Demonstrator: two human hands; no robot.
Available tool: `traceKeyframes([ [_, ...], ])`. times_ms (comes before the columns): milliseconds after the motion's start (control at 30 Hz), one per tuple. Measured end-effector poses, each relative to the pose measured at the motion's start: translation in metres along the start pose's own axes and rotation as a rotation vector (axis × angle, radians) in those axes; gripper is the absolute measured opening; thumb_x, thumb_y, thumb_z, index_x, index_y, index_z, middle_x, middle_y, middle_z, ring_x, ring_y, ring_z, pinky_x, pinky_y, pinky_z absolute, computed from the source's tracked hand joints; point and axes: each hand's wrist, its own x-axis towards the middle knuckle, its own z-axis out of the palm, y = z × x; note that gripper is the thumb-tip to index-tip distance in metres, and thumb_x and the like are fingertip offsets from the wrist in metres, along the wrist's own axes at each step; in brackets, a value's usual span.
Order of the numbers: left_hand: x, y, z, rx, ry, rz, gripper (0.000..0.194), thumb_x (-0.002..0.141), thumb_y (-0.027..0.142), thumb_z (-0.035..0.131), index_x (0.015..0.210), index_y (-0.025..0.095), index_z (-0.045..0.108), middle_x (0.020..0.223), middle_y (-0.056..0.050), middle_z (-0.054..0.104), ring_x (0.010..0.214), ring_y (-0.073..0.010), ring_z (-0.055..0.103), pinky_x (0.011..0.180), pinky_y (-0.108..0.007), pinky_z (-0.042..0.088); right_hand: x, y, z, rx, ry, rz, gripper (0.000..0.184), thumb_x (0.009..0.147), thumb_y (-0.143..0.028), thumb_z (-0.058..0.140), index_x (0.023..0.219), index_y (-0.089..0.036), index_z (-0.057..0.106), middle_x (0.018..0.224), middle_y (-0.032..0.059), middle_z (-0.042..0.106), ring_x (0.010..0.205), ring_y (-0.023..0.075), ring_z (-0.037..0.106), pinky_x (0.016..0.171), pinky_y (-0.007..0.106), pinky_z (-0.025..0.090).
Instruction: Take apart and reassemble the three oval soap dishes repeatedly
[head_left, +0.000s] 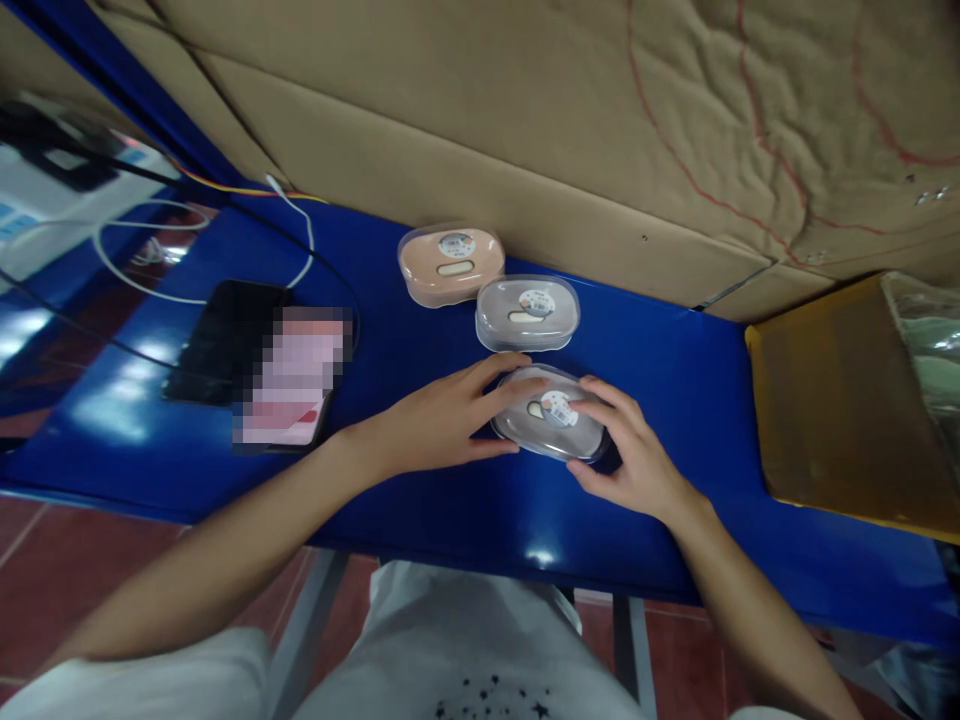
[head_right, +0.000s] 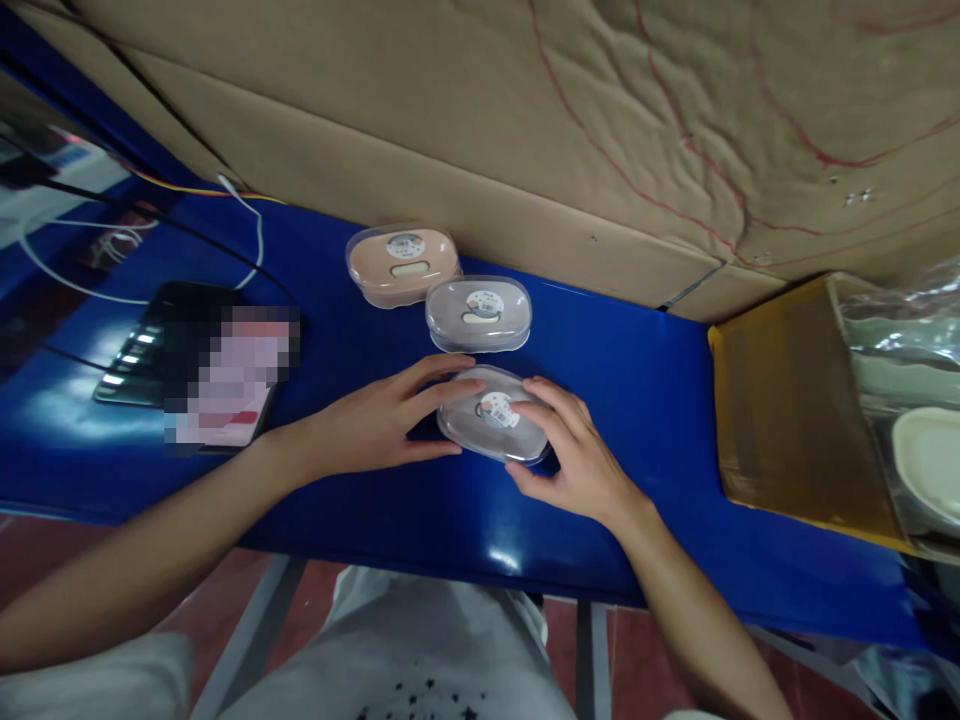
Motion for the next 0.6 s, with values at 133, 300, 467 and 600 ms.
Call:
traceKeyframes([
  [133, 0.001, 0.002, 0.0, -0.004, -0.018, 0.007, 0.086, 0.098, 0.035, 0.079, 0.169, 0.034, 0.031, 0.169, -0.016, 0.041, 0.153, -0.0353, 0.051, 0.12, -0.051, 0.054, 0.0, -0.001, -0.001, 0.0, -0.014, -0.021, 0.067, 0.095, -0.033, 0.073, 0.156, -0.03, 0.045, 0.161, 0.0165, 0.051, 0.152, 0.0383, 0.05, 0.12, 0.061, 0.048],
  [300, 0.001, 0.001, 0.002, 0.012, -0.004, 0.031, 0.076, 0.1, 0.036, 0.077, 0.166, 0.028, 0.039, 0.168, -0.019, 0.043, 0.154, -0.0362, 0.05, 0.122, -0.054, 0.051, 0.0, -0.001, 0.003, -0.034, -0.036, -0.017, 0.068, 0.097, -0.037, 0.074, 0.157, -0.029, 0.042, 0.162, 0.0184, 0.049, 0.153, 0.0397, 0.048, 0.119, 0.063, 0.047],
  [467, -0.001, -0.004, 0.004, 0.005, -0.006, 0.049, 0.073, 0.101, 0.039, 0.076, 0.164, 0.027, 0.042, 0.17, -0.02, 0.042, 0.156, -0.0345, 0.047, 0.125, -0.054, 0.048, 0.0, 0.0, 0.012, -0.075, -0.021, -0.012, 0.079, 0.097, -0.044, 0.076, 0.163, -0.032, 0.033, 0.163, 0.0191, 0.048, 0.152, 0.0417, 0.048, 0.117, 0.065, 0.049],
  [600, -0.001, -0.008, 0.004, -0.019, -0.005, 0.054, 0.073, 0.1, 0.04, 0.077, 0.164, 0.028, 0.043, 0.17, -0.018, 0.043, 0.157, -0.0334, 0.046, 0.126, -0.053, 0.046, 0.0, -0.001, 0.011, -0.109, -0.03, -0.022, 0.082, 0.099, -0.046, 0.075, 0.166, -0.034, 0.03, 0.163, 0.0187, 0.048, 0.152, 0.0418, 0.048, 0.117, 0.066, 0.048],
])
